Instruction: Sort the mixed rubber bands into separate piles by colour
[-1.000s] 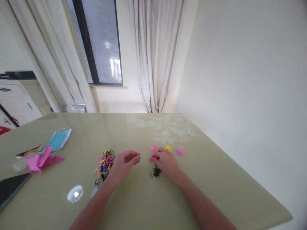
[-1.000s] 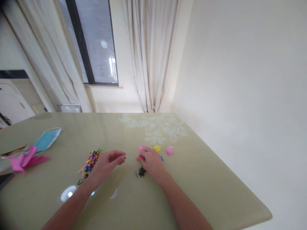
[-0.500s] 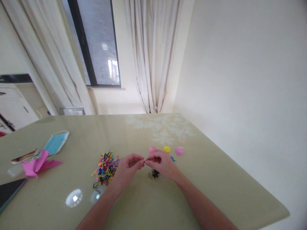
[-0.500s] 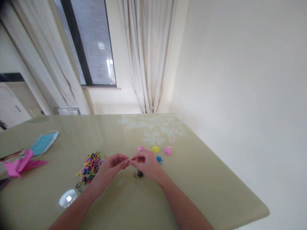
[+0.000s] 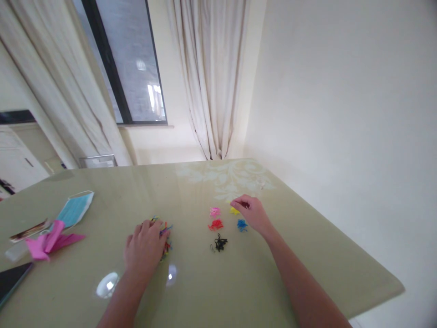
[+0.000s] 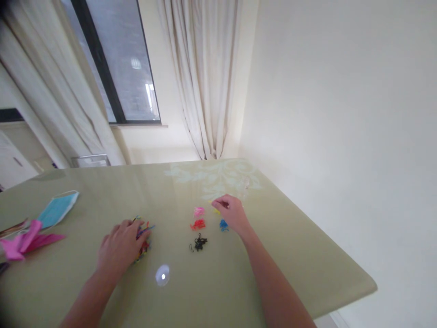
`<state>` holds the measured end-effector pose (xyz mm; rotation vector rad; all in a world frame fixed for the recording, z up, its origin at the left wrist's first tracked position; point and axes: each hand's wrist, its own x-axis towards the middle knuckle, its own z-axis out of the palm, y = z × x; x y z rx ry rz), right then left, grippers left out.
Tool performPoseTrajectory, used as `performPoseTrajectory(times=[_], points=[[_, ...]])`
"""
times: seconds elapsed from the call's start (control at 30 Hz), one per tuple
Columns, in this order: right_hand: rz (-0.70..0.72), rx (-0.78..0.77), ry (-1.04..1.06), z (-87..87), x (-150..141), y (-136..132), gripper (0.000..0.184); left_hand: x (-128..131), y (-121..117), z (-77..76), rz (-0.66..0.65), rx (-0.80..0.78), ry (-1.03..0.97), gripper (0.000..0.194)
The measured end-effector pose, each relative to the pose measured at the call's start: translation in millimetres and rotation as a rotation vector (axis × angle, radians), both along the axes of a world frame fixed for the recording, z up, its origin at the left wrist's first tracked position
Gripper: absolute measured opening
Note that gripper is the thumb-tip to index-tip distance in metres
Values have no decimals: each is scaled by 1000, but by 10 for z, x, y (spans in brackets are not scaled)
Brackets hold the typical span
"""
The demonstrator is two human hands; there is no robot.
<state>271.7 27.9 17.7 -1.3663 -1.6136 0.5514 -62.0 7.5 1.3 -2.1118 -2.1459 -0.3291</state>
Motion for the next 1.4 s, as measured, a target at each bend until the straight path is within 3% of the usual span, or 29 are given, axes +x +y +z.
performPoseTrajectory(times=[0.27,0.6,0.77,0.97,1.17,1.27,1.4], points=[[-170,-14,-456,-42,336,74,13,20,20,39,-10,-65,43,25],[-200,-55,-599,-102,204,93,17,13,56,47,-18,-34,-282,23],[-248,26,-446,-25,210,52,17,80,87,83,-4,-18,-507,23],[-24,65,-69,18,-188,-100,19,361,29,83,-274,34,-897,34],[185,-9,42,-94,-693,-259,16,487,-45,96,-286,12,-938,32],[229,-62,136,-130,-804,-280,26,526,-72,83,-358,-21,-953,32],[292,-111,208,-116,-831,-283,17,580,-110,63,-425,-54,-945,31]])
